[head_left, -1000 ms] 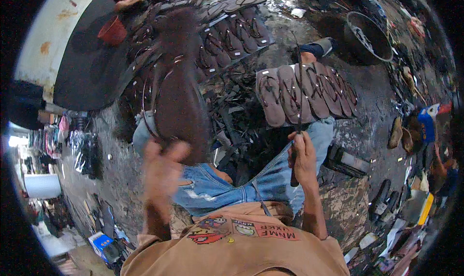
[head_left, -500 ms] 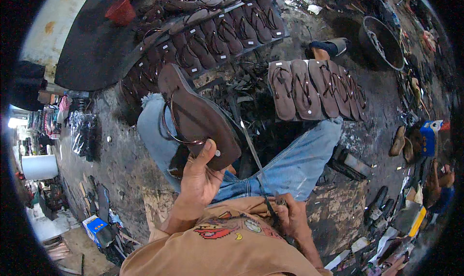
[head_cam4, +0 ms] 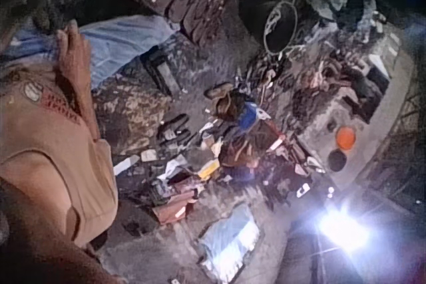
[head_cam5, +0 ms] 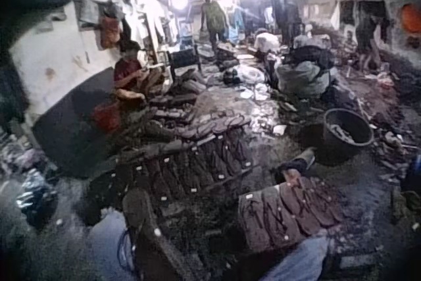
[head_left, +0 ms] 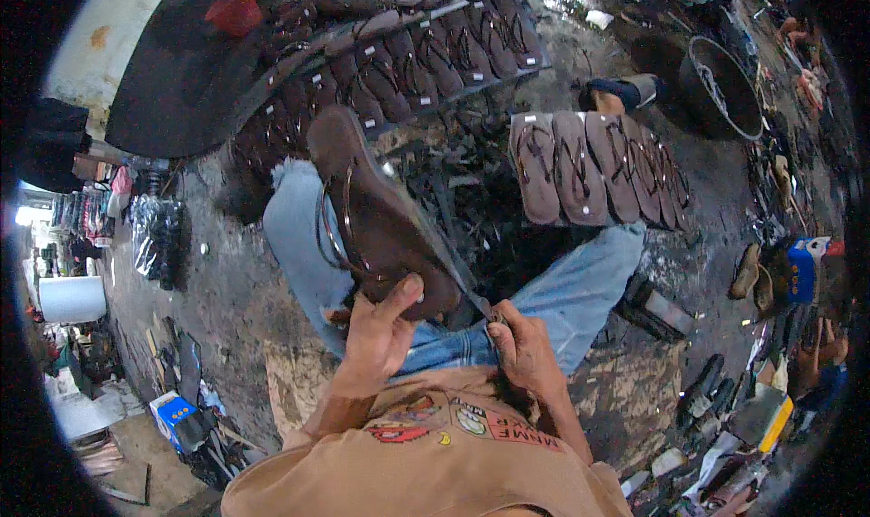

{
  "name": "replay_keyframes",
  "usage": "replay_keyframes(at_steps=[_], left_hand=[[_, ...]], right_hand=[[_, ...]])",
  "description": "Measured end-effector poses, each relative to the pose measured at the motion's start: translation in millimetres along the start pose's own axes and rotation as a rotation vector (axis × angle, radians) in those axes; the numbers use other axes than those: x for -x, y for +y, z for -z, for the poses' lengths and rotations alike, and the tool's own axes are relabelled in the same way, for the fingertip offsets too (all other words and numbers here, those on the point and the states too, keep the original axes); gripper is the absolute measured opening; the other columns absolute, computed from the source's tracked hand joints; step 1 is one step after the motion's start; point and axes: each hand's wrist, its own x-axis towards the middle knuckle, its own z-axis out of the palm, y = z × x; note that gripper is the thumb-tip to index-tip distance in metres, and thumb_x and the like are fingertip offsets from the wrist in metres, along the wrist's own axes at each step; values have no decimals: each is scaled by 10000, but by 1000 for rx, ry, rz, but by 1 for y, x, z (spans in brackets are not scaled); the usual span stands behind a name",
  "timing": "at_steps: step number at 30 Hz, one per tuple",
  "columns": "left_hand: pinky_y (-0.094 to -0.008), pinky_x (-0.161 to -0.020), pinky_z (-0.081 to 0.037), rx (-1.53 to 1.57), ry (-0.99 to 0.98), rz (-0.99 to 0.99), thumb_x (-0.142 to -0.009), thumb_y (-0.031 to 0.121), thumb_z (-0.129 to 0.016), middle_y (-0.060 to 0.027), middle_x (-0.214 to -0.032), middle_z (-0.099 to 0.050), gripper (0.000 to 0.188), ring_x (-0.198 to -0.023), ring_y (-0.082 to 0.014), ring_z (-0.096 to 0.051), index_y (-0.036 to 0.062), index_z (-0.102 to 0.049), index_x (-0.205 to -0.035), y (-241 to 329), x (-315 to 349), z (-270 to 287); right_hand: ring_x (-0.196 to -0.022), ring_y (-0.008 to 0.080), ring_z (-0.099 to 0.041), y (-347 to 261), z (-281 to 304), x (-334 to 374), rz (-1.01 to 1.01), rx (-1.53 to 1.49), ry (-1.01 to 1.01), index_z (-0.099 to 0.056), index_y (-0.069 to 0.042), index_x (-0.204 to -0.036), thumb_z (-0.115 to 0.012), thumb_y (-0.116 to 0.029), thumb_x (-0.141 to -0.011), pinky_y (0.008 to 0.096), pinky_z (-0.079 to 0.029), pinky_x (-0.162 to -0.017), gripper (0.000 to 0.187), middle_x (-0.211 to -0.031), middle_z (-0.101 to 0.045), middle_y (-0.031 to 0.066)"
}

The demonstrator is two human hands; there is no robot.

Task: The person sits on the floor and uses a knife to trim excess material from the edges of brown flip-flops. They pick up each sandal, scrape the edges with the knife, and place the trimmed sandal back in a row.

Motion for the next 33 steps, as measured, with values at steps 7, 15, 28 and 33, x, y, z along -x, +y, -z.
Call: replay_keyframes(at_steps=[7,15,28,33], left_hand=[[-376,-968,-563,-36,30,20,-907,41,-718,-74,-1143,-719,334,-1057,-197,-693,54,-650,-1234,-2,8,14],[-362,-954,-550,-135,39,105,-874,29,-711,-78,-1143,-709,391,-1059,-184,-677,47,-622,-1254,6,19,24],[-409,-1070,-447,-446,-101,-48,-798,466,-797,-203,-1307,-601,840,-1218,-284,-589,-72,-476,-1357,-78,-251,-30],[-399,-1076,-445,-807,-214,218,-681,576,-884,-291,-1351,-580,1131,-1246,-339,-588,-183,-425,-1382,-188,-260,-45]], right_hand=[[-747,479,-615,-22,-9,-64,197,-78,82,-581,-73,-1077,-569,-274,-1022,535,-469,-662,209,-726,-624,239],[-618,324,-530,-43,-11,-126,291,-230,73,-544,-36,-995,-495,-269,-1076,417,-444,-599,251,-724,-557,161],[-643,90,-454,11,19,-41,-107,-50,800,-566,-41,-1027,-779,-67,-879,275,-401,-572,261,-710,-509,4],[-639,73,-410,38,23,-28,-157,-206,931,-541,-64,-1089,-748,-78,-913,250,-377,-582,272,-786,-476,-29]])
